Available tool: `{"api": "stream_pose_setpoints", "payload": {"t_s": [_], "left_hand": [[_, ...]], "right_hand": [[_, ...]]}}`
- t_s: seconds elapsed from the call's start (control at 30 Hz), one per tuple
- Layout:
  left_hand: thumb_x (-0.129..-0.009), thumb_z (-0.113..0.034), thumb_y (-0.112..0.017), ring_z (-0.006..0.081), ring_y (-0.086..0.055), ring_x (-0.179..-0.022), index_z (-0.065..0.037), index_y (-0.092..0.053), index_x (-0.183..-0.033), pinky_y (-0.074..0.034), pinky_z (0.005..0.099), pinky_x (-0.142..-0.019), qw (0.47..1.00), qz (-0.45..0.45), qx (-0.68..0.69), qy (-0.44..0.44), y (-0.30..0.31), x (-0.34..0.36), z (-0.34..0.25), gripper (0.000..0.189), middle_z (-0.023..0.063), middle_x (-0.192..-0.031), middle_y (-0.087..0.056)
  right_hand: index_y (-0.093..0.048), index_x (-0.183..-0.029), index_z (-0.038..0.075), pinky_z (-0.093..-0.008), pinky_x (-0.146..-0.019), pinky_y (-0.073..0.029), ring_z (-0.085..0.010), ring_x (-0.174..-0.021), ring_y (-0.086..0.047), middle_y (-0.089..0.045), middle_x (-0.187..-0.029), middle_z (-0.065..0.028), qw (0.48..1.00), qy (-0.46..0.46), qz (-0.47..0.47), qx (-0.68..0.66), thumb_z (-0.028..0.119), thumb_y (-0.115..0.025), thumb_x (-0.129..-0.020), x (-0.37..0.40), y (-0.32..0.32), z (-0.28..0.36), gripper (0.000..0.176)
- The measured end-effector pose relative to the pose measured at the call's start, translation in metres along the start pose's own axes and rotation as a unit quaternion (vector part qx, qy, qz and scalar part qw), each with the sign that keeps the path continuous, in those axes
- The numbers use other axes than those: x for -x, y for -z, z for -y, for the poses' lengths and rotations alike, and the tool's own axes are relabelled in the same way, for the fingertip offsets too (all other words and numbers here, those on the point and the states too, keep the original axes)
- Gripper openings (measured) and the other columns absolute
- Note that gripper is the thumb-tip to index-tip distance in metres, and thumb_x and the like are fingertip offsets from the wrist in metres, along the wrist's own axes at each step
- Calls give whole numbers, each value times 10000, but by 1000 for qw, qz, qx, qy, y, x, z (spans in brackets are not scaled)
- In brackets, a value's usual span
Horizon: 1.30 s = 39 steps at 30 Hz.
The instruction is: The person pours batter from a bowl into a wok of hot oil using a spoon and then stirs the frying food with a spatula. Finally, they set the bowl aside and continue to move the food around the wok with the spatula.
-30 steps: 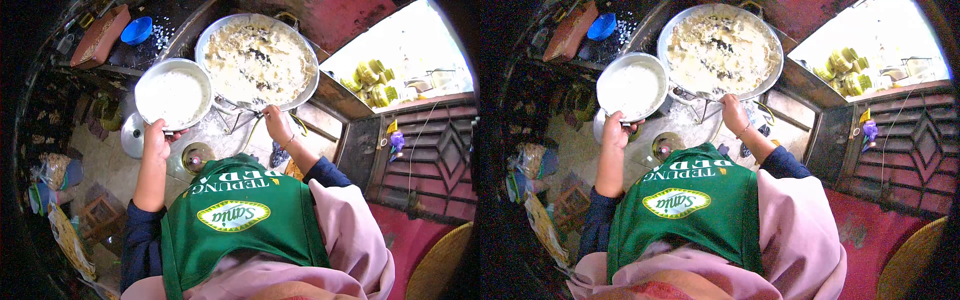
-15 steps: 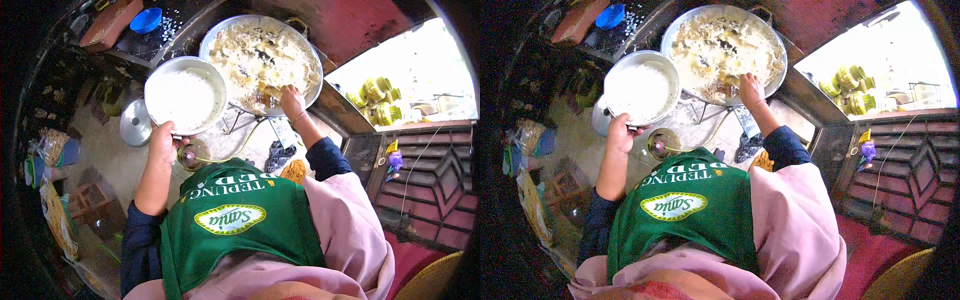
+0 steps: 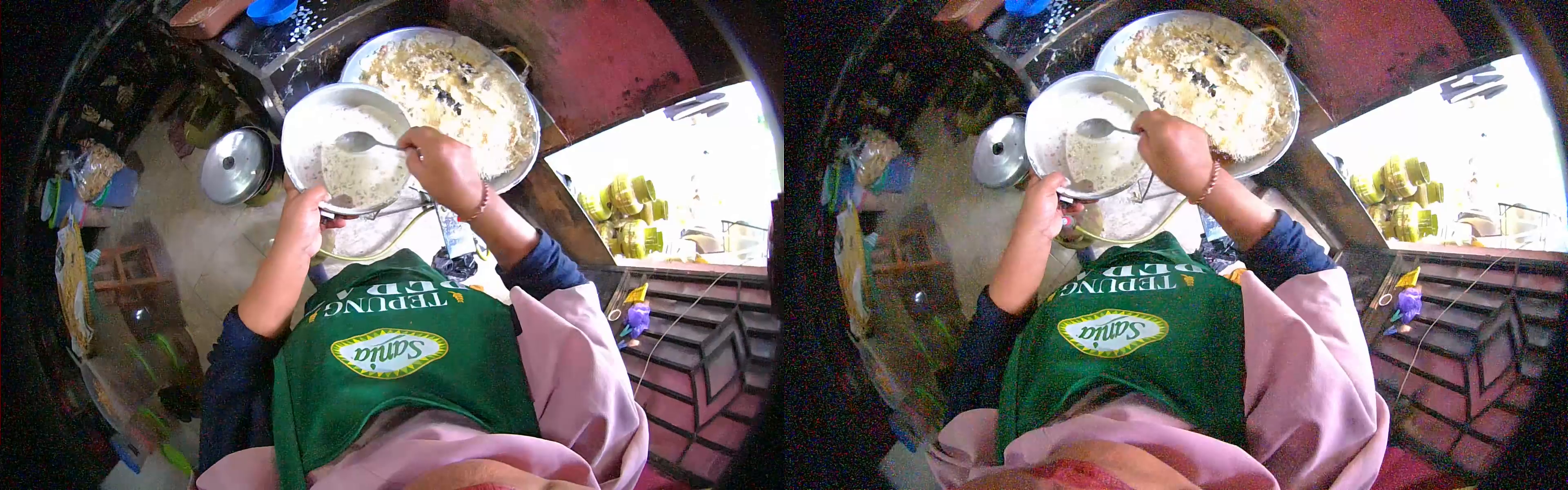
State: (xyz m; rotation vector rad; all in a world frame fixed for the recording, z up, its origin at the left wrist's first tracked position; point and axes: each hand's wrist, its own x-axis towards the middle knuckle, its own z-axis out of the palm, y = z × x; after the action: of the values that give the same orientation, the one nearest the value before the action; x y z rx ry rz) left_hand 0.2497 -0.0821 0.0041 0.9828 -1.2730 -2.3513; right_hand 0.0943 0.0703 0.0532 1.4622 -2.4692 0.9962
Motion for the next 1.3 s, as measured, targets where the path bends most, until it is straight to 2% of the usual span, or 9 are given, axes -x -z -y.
{"api": "stream_pose_setpoints", "payload": {"t_s": [0.17,0.3,0.43,0.6,0.7,0.97,1.07,1.2,1.3], "left_hand": [[-706,-83,-478,231,-575,-692,-245,-207,-1222,-496,287,-371,999,6,4,35,-4,1,14,605,123,-1055,-461],[-707,-74,-467,242,-592,-674,-238,-168,-1245,-492,283,-361,999,16,-5,34,-14,13,16,637,134,-1060,-474],[-716,-77,-443,255,-608,-674,-227,-143,-1267,-483,273,-346,999,26,-16,26,-15,13,19,645,154,-1098,-476],[-727,-90,-422,270,-619,-697,-222,-122,-1281,-473,255,-334,999,18,-33,-2,-25,20,15,644,172,-1116,-478],[-705,-109,-467,234,-600,-543,-24,-413,-1113,-480,272,-364,1000,5,-8,6,-22,17,17,420,150,-894,-591],[-742,-159,-451,281,-618,-564,20,-465,-1058,-422,264,-374,999,-22,-9,-39,-7,0,9,363,169,-829,-617],[-721,-110,-439,283,-610,-559,-129,-171,-1233,-419,256,-364,999,-38,-10,-10,-1,-7,-2,579,194,-925,-568],[-757,-172,-444,280,-632,-634,45,-464,-1075,-450,233,-444,997,-45,-45,-41,4,-8,-10,385,170,-872,-615],[-764,-162,-442,288,-631,-644,51,-452,-1089,-454,236,-439,998,-39,-32,-33,12,-12,-9,388,186,-887,-612]], "right_hand": [[-613,-809,64,-333,-636,-475,-263,-699,-601,-613,-741,-99,976,-27,217,8,128,-548,-721,12,-1,6,127],[-617,-774,43,-311,-647,-474,-243,-714,-612,-628,-748,-103,958,-136,231,-98,141,-580,-715,20,19,-16,121],[-598,-780,58,-336,-629,-475,-256,-703,-598,-611,-743,-99,993,-75,79,50,119,-570,-713,25,27,-26,94],[-607,-766,49,-328,-612,-469,-235,-663,-588,-611,-730,-97,994,-70,66,49,104,-585,-706,32,9,-50,84],[-625,-759,39,-310,-601,-465,-210,-623,-587,-617,-698,-100,981,-155,102,-60,145,-609,-702,33,16,-59,122],[-637,-754,4,-275,-578,-460,-147,-595,-578,-620,-657,-126,951,-239,108,-161,162,-621,-702,59,34,-105,167],[-633,-768,14,-300,-601,-474,-191,-629,-612,-624,-679,-129,957,-249,98,-112,155,-594,-717,88,12,-136,155],[-624,-771,27,-303,-605,-472,-200,-636,-610,-620,-690,-112,957,-262,90,-88,140,-592,-713,116,20,-143,131],[-618,-767,23,-292,-600,-467,-190,-633,-605,-616,-696,-106,954,-273,60,-104,120,-608,-700,134,43,-151,118]]}}
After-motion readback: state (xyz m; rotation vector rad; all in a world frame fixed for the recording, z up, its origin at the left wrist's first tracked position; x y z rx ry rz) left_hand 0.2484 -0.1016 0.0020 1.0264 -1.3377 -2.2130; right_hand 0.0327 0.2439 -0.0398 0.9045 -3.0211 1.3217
